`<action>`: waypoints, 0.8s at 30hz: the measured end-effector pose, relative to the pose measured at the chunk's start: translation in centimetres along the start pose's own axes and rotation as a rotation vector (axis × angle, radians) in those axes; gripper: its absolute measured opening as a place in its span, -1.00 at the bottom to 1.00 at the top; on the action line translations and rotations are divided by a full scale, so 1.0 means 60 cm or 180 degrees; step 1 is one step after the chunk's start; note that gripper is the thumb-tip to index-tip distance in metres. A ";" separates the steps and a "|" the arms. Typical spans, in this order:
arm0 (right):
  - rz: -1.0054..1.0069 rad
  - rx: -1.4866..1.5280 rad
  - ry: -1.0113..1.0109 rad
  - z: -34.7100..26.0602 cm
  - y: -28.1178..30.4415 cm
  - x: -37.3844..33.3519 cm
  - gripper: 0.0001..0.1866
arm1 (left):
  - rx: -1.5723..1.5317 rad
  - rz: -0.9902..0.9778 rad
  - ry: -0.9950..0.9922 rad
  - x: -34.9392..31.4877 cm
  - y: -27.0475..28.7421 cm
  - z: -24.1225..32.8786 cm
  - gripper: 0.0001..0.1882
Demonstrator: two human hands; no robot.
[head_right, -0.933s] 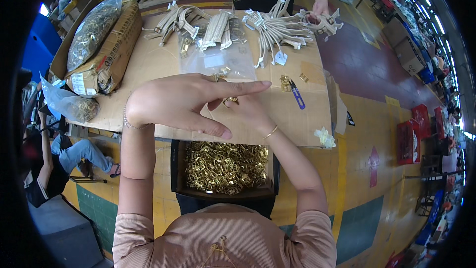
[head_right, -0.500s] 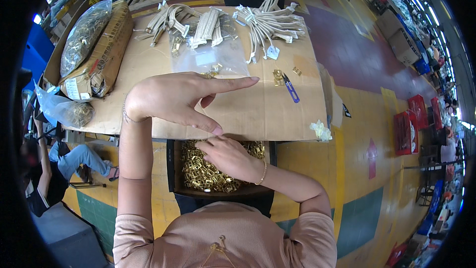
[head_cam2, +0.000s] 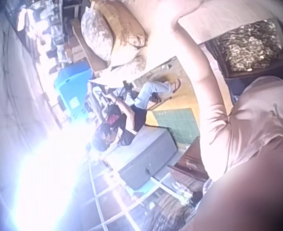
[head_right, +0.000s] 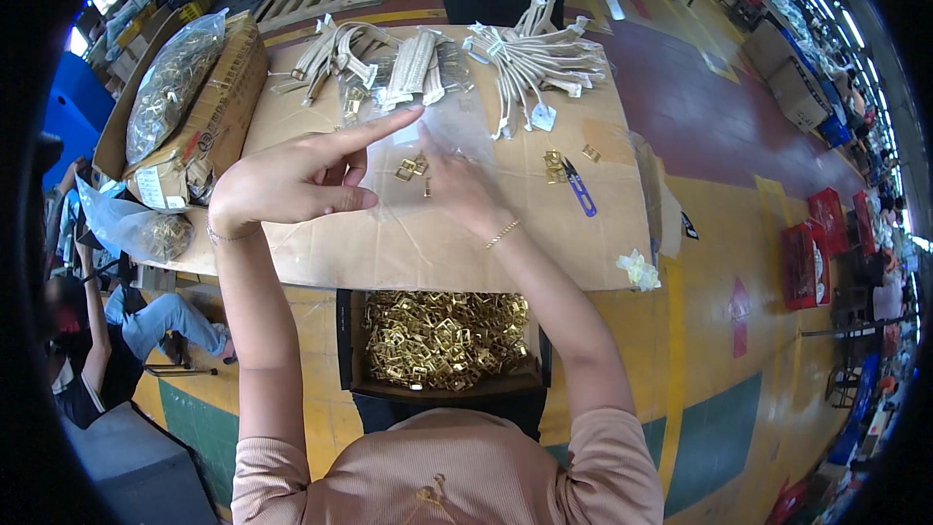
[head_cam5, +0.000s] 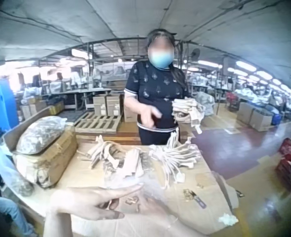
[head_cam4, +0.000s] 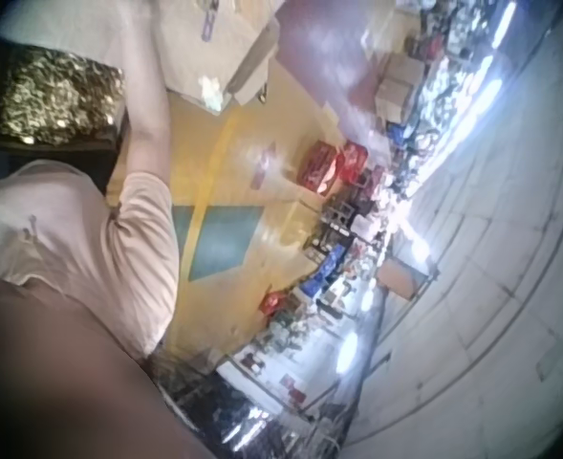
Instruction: The person sorts small gold-colored metal hardware pieces from a cardboard box into a clear plastic bag on a work table. They repeatedly pick up pieces by hand and place them into the bag. Another person briefly places bundles of beige straps on the table, but the camera wearer continues sorting the metal parts.
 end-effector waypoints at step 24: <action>-0.0052 -0.1138 0.1172 -0.047 -0.042 -0.046 -0.44 | -0.0228 0.0129 -0.0012 0.002 -0.009 -0.024 -0.08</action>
Point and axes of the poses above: each hand's wrist, its own x-axis towards the middle knuckle, its own y-axis out of the back of the hand, z = x × y, the point moved 5 cm from there along x, towards the middle knuckle, and after that the axes turned 9 degrees about x, right-handed, at the moved point
